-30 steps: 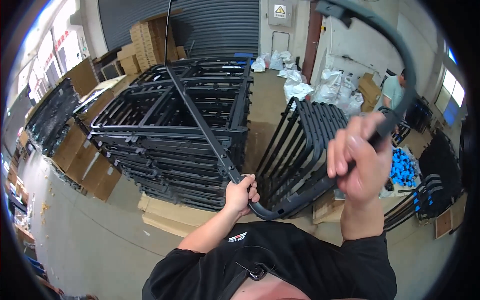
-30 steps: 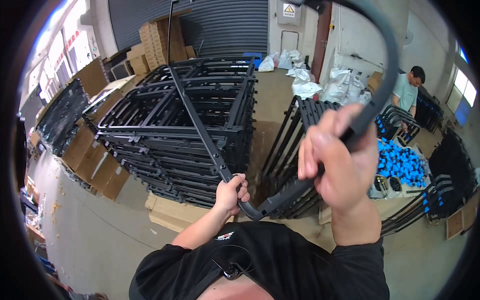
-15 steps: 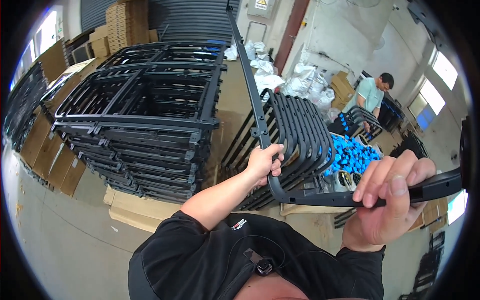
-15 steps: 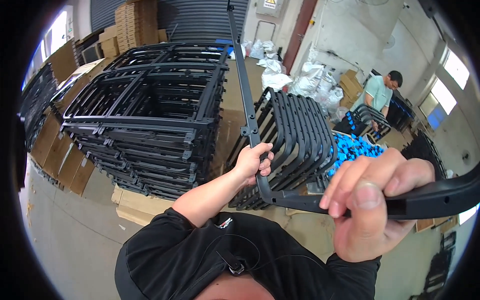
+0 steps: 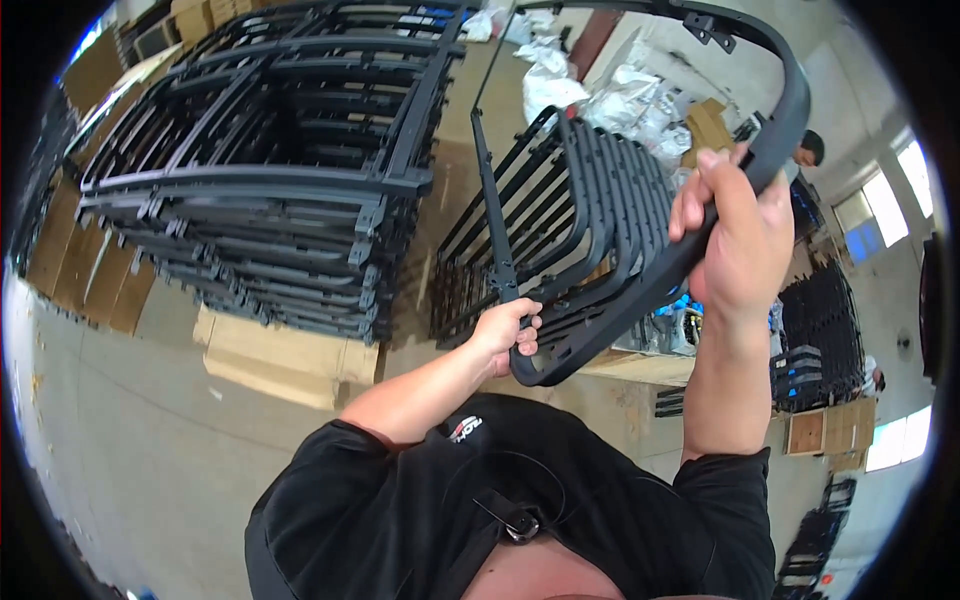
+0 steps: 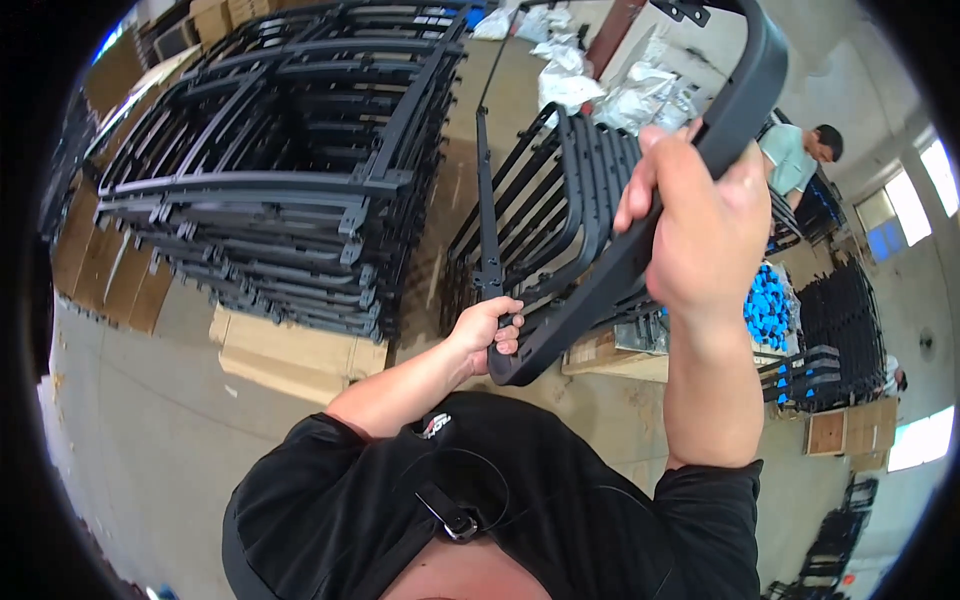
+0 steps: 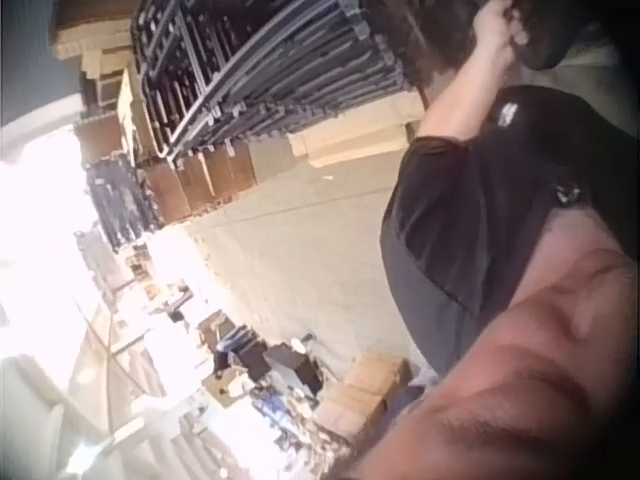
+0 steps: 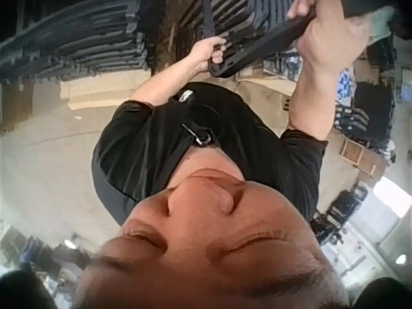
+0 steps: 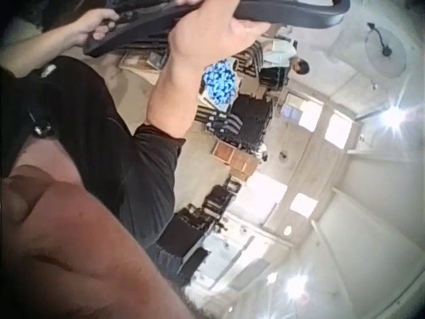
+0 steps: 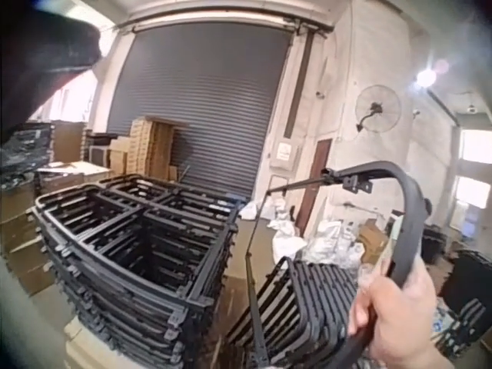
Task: Assemble metal furniture frames by attaching plastic end caps and tightening components with a hand tool.
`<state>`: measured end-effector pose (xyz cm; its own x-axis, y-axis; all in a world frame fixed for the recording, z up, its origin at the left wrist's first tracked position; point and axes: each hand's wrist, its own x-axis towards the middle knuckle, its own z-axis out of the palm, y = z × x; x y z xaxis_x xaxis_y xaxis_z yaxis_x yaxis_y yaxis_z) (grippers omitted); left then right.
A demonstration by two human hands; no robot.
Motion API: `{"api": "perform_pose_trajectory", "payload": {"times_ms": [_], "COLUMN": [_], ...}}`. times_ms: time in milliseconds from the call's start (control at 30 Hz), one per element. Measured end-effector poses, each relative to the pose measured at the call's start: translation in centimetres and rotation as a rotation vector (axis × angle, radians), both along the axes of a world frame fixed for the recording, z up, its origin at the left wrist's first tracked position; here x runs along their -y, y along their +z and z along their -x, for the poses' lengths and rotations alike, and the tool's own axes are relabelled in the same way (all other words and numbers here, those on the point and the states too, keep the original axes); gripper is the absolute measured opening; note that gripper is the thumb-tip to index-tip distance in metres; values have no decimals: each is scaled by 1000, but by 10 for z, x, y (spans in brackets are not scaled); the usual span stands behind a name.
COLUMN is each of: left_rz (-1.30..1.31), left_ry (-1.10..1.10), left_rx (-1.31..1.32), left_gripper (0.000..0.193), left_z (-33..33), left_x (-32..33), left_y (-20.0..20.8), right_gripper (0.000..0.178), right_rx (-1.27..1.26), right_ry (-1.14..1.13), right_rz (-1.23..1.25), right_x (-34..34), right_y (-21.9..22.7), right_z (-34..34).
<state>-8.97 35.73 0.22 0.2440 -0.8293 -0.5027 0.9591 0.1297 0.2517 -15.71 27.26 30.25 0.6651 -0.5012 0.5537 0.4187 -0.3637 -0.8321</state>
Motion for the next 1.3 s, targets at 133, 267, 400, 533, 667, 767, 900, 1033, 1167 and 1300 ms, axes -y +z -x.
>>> {"api": "perform_pose_trajectory", "payload": {"times_ms": [133,267,400,533,667,767,900,1033,1167,1300], "left_rz": [-84,-104,-20,-210,-234,-285,-279,-286,-303,-350], "left_ry": [-7,74,151,279,336,285,157,85,-41,-197], "left_rx": [-91,-248,-470,-322,-401,-355,-228,-256,-180,-98], "left_gripper": [17,8,8,6,4,11,22,29,34,43], "left_z": [6,20,16,15,12,2,-25,-69,-85,-91], "left_x": [-5,-11,-11,-17,-5,9,25,45,80,106], "left_y": [-36,-73,-108,-73,-87,-88,-99,-99,-90,-86], "right_gripper": [19,17,11,11,8,11,18,39,50,59], "right_rx": [-197,-381,-541,-644,-755,-827,-843,-776,-724,-699], "right_ry": [6,51,40,-3,107,158,215,219,159,-8], "right_rz": [-116,-215,-362,-463,-487,-552,-566,-625,-744,-334], "right_x": [33,70,112,145,169,199,217,230,277,275], "right_y": [-36,-89,-142,-194,-234,-265,-277,-267,-264,-238], "right_z": [-56,-110,-160,-202,-245,-275,-305,-316,-317,-287]}}
